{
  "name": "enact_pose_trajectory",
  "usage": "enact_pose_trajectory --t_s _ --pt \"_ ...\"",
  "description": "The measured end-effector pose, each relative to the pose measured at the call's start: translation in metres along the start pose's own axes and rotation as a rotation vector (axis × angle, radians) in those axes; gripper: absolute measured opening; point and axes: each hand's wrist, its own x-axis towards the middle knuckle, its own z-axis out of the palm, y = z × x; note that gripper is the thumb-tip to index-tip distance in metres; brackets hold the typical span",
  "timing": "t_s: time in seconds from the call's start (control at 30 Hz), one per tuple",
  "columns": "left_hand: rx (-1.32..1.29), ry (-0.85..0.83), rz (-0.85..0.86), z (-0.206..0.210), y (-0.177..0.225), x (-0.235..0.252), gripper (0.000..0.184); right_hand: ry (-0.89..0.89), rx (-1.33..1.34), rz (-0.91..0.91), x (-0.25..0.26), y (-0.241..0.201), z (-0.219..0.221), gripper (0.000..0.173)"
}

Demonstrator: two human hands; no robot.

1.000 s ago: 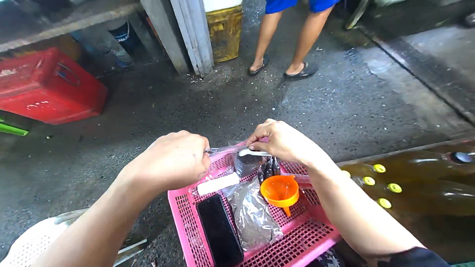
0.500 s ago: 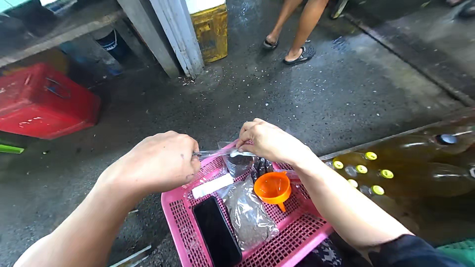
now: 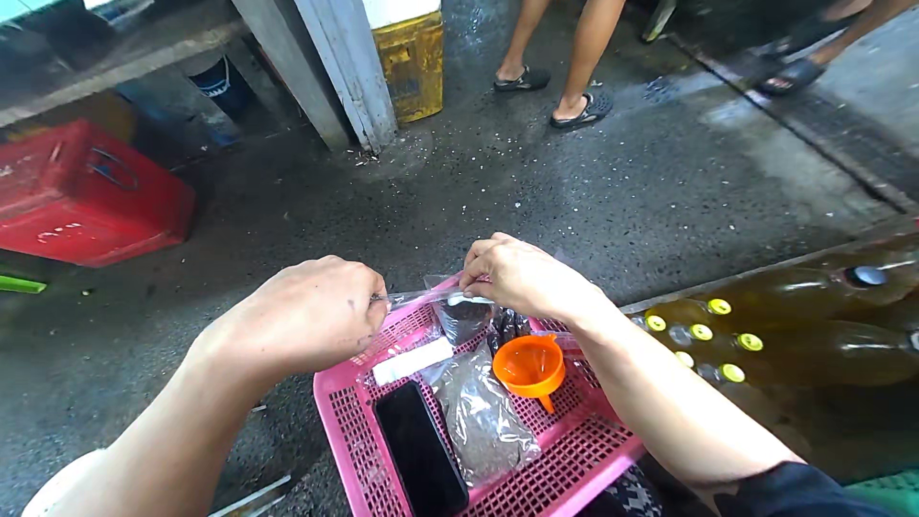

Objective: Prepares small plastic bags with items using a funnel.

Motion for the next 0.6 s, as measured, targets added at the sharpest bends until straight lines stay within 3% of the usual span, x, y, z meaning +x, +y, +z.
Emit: enact_pose_trajectory --t_s 0.6 --pt "0.04 0.025 0.014 -0.0051 0.0026 -0.0023 0.026 -0.041 0.051 -0.052 -0.0022 0.0003 -0.0058 0.013"
